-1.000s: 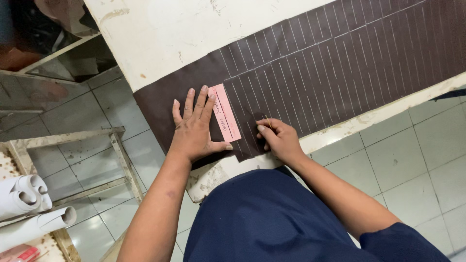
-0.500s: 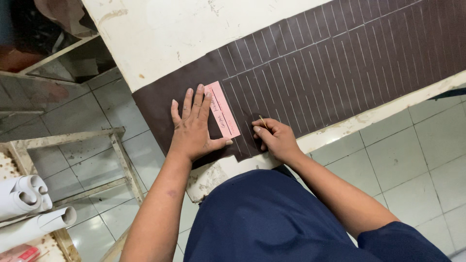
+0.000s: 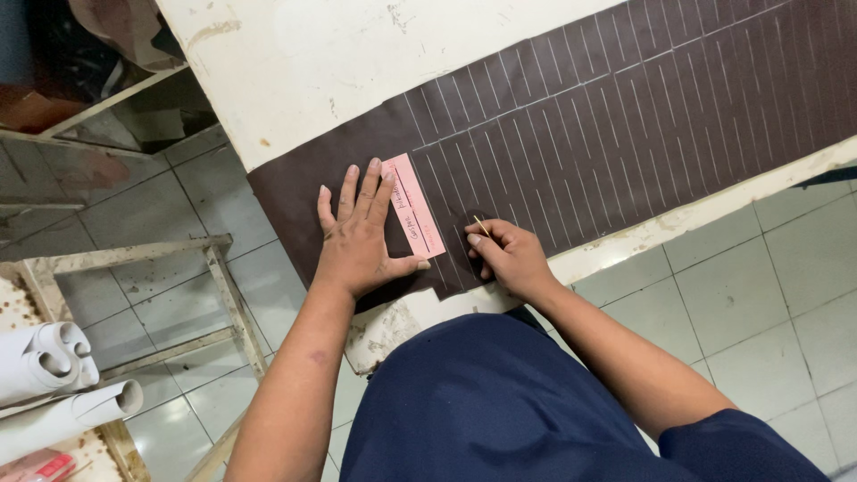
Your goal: The person uses a pink ruler and a yellow marking tool to draw parallel lines on a large piece of dark brown fabric laid on a white table. The person repeatedly repositions the ruler and draws lines across the fabric surface.
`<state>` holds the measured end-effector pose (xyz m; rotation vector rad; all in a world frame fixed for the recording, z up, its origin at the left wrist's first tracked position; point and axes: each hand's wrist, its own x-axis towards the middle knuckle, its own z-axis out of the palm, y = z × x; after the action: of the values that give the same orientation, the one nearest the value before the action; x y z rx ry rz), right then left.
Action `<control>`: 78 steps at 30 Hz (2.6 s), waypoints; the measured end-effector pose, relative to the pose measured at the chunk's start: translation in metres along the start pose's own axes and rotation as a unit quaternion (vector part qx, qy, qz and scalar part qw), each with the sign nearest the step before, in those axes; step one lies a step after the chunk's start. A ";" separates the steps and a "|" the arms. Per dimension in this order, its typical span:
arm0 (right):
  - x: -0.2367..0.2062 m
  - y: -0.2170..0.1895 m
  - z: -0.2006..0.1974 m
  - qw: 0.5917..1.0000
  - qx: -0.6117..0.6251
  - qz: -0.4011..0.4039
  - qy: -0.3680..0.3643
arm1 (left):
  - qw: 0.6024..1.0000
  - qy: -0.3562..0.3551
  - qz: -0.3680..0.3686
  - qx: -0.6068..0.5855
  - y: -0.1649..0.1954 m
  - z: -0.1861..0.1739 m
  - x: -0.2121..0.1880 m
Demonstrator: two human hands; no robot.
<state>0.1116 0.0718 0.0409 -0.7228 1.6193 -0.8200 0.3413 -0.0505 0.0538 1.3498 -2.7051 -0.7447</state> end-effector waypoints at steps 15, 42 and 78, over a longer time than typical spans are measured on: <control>0.003 0.007 0.001 1.000 0.005 -0.012 0.004 | 1.000 0.013 0.010 -0.014 -0.002 0.002 0.000; 0.002 0.005 0.003 1.000 -0.011 -0.019 0.017 | 0.989 0.111 -0.014 -0.101 0.023 -0.018 0.016; -0.002 0.004 0.004 0.998 -0.041 -0.053 0.020 | 0.942 0.182 0.001 -0.281 0.003 -0.016 0.024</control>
<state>0.1160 0.0750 0.0377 -0.8616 1.6688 -0.8539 0.3281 -0.0735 0.0648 1.1914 -1.9967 -1.0396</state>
